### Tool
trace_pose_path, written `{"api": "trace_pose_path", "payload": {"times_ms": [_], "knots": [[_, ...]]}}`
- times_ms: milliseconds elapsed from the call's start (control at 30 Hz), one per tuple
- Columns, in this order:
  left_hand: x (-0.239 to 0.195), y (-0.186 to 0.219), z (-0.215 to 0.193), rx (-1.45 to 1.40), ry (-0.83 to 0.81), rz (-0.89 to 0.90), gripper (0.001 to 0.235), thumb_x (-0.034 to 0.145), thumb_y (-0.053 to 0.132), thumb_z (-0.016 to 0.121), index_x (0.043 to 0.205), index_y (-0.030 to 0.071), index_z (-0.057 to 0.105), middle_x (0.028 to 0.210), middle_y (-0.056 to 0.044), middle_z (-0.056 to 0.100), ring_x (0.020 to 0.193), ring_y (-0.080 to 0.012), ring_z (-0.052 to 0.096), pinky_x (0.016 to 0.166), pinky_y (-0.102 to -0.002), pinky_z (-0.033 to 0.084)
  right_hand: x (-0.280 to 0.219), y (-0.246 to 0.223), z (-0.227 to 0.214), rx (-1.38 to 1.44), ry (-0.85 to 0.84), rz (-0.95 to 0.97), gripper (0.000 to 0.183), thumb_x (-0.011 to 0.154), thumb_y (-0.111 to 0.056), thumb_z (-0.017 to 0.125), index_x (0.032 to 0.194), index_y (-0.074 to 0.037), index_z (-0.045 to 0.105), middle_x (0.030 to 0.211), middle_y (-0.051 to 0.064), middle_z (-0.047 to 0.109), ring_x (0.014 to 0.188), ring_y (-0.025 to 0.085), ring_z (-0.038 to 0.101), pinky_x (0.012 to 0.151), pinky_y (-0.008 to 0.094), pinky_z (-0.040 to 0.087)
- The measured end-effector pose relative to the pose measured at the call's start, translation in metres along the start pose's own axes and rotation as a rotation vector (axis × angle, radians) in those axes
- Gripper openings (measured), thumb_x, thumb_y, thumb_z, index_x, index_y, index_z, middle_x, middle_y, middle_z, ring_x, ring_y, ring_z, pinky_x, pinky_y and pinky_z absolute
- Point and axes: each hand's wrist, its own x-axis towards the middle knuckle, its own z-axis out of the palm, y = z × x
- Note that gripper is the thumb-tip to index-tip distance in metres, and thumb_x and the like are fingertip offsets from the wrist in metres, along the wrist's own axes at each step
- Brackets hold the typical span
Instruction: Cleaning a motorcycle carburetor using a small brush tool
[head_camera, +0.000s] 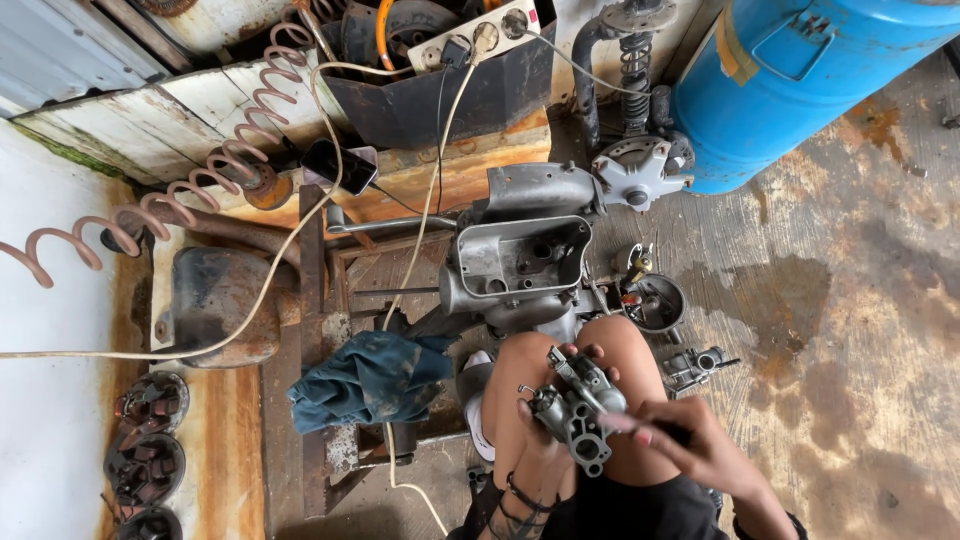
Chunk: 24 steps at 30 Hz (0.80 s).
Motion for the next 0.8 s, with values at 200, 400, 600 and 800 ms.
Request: {"api": "trace_pose_path", "payload": {"times_ms": [200,400,600,800], "knots": [[-0.003,0.009,0.009,0.022,0.062,-0.193,0.092,0.087,0.075,0.055,0.155,0.017,0.032,0.154,-0.017,0.04,0.134,-0.0336,0.051,0.112,-0.046,0.045,-0.002,0.006,-0.012,0.024,-0.097,0.087,0.031,0.096,-0.029,0.066,0.076,-0.006,0.074,0.056,-0.002,0.055,0.048,0.008,0.041,0.042,0.026,0.03],[-0.009,-0.01,-0.031,-0.212,-0.057,-0.081,0.101,0.079,0.077,0.064,0.153,0.013,0.036,0.149,-0.025,0.044,0.125,-0.0429,0.059,0.103,-0.053,0.051,0.007,-0.012,-0.003,-0.028,-0.349,-0.061,0.032,0.099,-0.029,0.063,0.084,-0.003,0.075,0.065,0.004,0.069,0.049,0.017,0.057,0.045,0.03,0.039],[0.005,0.018,0.03,0.063,0.047,-0.245,0.092,0.086,0.074,0.056,0.152,0.013,0.033,0.148,-0.016,0.041,0.129,-0.0329,0.05,0.111,-0.046,0.045,0.004,-0.007,-0.007,-0.008,-0.235,-0.056,0.027,0.097,-0.017,0.064,0.074,-0.006,0.072,0.056,0.0,0.059,0.042,0.009,0.043,0.037,0.026,0.028],[0.003,0.015,0.022,0.042,0.062,-0.261,0.094,0.085,0.07,0.064,0.153,0.013,0.033,0.149,-0.014,0.043,0.133,-0.0352,0.049,0.114,-0.049,0.042,0.0,-0.004,-0.009,-0.121,-0.154,-0.037,0.029,0.097,-0.03,0.062,0.086,-0.007,0.078,0.059,0.001,0.067,0.042,0.01,0.05,0.041,0.027,0.035]]}}
